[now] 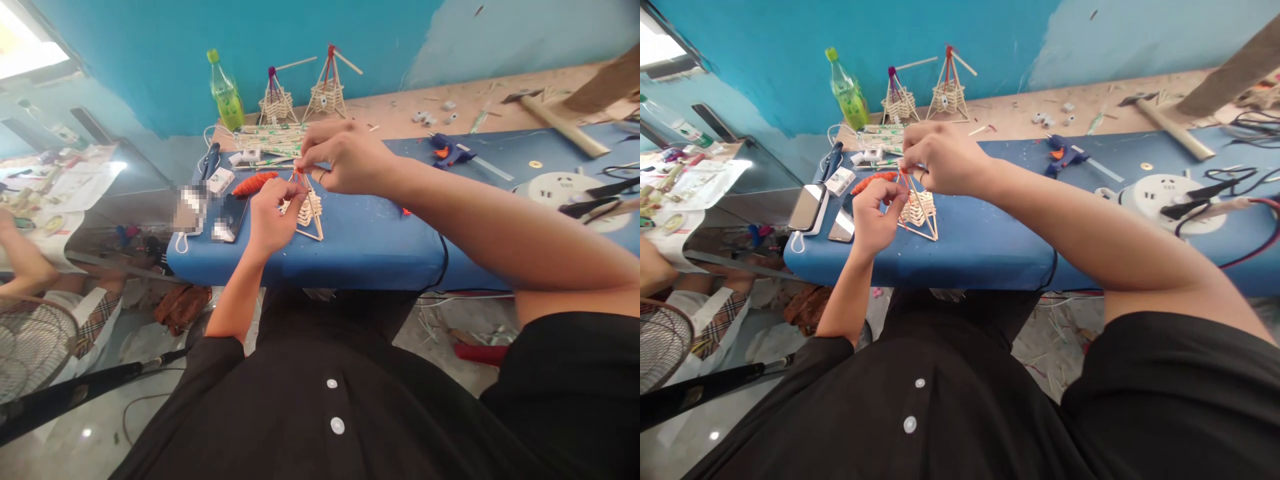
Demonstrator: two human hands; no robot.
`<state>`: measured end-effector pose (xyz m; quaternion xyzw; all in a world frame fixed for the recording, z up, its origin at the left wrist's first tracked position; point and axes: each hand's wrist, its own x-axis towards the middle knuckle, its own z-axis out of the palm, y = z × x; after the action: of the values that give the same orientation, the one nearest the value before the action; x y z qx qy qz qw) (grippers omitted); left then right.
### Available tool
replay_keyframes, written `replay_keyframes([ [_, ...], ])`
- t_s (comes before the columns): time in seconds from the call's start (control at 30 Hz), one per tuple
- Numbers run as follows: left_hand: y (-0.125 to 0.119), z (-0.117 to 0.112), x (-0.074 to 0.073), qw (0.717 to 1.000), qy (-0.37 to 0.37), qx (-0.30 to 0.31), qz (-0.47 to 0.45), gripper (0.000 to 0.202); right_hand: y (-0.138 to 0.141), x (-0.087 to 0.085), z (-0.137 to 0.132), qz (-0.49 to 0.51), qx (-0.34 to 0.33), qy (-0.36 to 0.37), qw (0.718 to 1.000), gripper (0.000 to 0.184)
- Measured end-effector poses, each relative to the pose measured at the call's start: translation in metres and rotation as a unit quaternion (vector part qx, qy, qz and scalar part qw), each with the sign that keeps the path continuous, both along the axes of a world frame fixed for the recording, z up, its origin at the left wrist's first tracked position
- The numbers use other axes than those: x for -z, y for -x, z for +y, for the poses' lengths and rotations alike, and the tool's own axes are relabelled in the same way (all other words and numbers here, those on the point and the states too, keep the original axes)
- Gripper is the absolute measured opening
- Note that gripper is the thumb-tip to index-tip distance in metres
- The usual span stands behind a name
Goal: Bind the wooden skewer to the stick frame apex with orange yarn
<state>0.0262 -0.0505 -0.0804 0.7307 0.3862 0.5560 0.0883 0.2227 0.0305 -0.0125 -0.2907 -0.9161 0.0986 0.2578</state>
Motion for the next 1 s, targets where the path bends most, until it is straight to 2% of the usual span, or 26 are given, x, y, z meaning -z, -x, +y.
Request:
replay_keyframes([
  [0.17,-0.012,0.001,-0.009,1.000,-0.005,0.011,0.001,0.012,0.000,0.010,-0.005,-0.013,0.012,-0.067,0.998,0.022],
  [0.37,-0.014,-0.005,-0.008,0.999,-0.041,-0.031,0.013,0.011,0.003,0.008,-0.015,-0.003,0.037,-0.044,0.998,0.037],
  [0.53,0.008,-0.007,0.008,0.998,0.020,-0.060,-0.027,0.010,0.004,0.006,-0.019,0.013,0.045,0.006,0.999,0.041],
  [0.67,0.018,0.003,0.031,0.990,0.023,-0.131,-0.043,0.007,0.002,0.008,-0.019,0.037,0.049,0.030,0.998,0.044],
  [0.8,0.009,0.016,0.047,0.988,0.026,-0.151,-0.036,0.014,0.002,0.009,-0.020,0.057,0.053,0.038,0.996,0.040],
  [1.0,-0.012,0.029,0.049,0.988,0.015,-0.146,-0.054,0.014,0.003,0.005,-0.022,0.052,0.064,0.035,0.996,0.040],
])
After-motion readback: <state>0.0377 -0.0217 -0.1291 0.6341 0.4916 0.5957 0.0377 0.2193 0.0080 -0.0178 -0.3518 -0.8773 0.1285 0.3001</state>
